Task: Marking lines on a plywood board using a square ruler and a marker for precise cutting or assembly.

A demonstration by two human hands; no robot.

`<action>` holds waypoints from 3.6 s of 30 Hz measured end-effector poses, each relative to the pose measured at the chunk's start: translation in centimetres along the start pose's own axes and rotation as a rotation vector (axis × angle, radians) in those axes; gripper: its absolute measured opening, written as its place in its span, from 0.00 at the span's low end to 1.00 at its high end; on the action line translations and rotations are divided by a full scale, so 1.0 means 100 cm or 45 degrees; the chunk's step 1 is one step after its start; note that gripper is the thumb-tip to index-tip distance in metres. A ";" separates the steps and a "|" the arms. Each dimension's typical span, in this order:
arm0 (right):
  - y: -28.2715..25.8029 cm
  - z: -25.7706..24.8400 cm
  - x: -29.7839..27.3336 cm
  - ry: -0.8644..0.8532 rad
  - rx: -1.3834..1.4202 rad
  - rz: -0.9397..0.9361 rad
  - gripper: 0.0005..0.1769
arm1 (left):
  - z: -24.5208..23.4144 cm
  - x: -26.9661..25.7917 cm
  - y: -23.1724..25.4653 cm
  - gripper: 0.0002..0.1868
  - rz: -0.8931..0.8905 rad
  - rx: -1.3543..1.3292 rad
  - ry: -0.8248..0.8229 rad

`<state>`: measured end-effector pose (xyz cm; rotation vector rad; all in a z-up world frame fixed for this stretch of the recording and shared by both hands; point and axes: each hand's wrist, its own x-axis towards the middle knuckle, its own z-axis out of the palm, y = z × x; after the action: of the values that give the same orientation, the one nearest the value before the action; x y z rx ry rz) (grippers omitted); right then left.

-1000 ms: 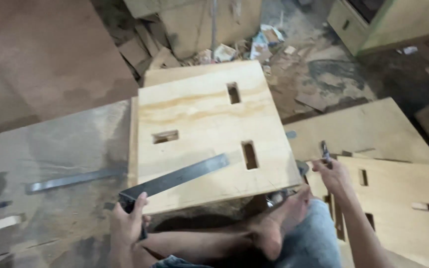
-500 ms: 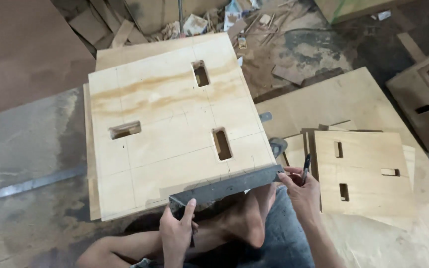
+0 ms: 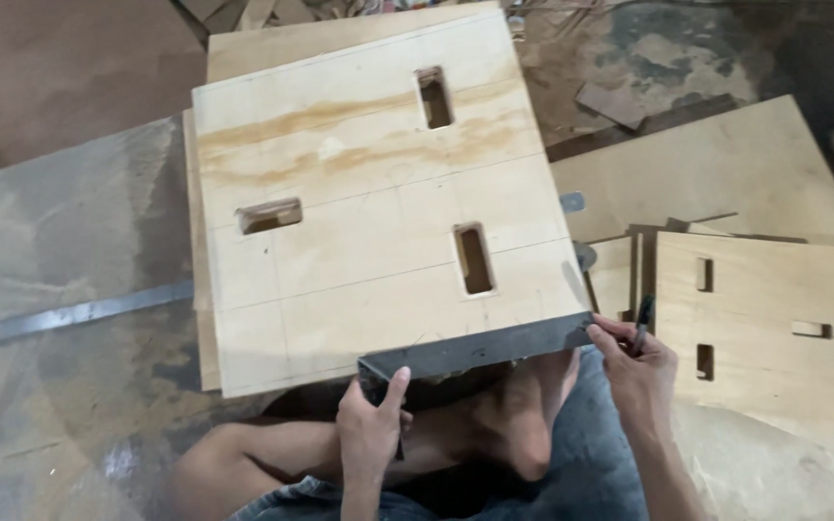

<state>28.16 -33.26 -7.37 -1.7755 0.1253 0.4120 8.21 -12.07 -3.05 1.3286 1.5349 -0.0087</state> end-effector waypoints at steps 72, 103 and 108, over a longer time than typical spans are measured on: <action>-0.023 0.051 0.007 -0.611 0.172 -0.511 0.05 | -0.026 -0.003 -0.033 0.12 0.400 -0.436 -0.152; -0.004 0.091 -0.024 -0.417 0.080 -0.487 0.06 | 0.020 0.066 -0.024 0.48 1.806 0.938 -0.011; -0.004 0.090 -0.020 -0.367 -0.187 -0.503 0.07 | 0.020 0.066 -0.023 0.48 1.804 0.929 -0.003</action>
<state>24.52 -24.75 -7.99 -1.8106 -0.4630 0.3905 9.08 -9.38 -9.76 2.7257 0.2632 0.3433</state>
